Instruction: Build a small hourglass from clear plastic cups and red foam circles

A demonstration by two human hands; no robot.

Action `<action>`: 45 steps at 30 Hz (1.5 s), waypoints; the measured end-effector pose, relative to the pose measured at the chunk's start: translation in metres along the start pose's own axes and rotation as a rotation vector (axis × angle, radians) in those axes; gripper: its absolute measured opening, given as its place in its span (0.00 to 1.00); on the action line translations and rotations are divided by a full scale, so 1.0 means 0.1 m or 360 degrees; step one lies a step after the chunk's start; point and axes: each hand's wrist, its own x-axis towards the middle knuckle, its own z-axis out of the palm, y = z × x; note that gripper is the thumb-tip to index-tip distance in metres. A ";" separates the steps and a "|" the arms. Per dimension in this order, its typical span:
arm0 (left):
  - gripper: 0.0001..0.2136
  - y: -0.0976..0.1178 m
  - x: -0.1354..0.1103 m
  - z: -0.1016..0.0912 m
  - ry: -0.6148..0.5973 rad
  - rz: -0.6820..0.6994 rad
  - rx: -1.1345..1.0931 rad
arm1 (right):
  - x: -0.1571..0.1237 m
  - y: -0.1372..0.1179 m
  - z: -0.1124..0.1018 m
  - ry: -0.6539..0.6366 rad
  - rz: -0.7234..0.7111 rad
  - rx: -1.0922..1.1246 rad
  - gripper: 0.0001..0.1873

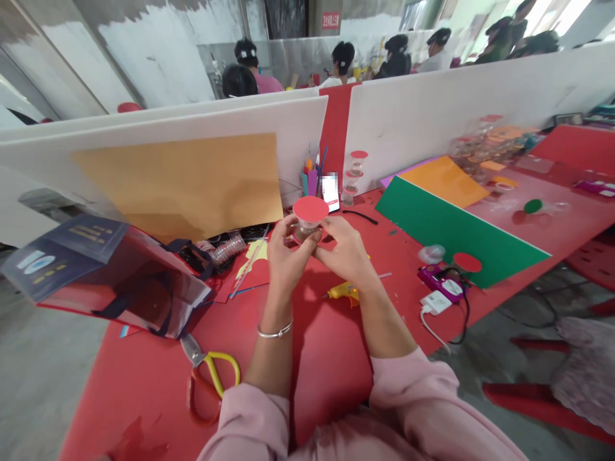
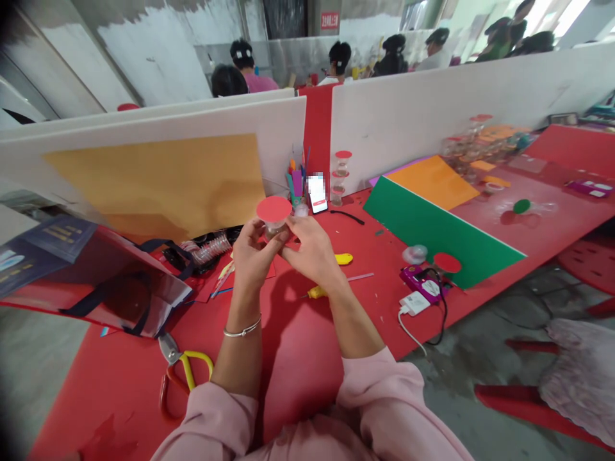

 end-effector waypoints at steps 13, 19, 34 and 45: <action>0.15 0.01 -0.02 0.04 -0.0052 -0.0113 -0.0080 | -0.01 0.01 -0.31 -0.0315 0.0322 0.0383 0.42; 0.16 0.03 -0.05 0.10 -0.0240 -0.0134 -0.0137 | 0.01 0.01 -0.39 -0.0063 0.0429 0.0694 0.45; 0.11 -0.03 -0.08 0.15 -0.0288 -0.0014 -0.0072 | 0.01 -0.07 -0.28 0.0106 0.0408 0.0590 0.39; 0.11 -0.03 -0.09 0.17 -0.0297 -0.0012 -0.0003 | 0.01 -0.13 -0.29 0.0122 0.0424 0.0410 0.40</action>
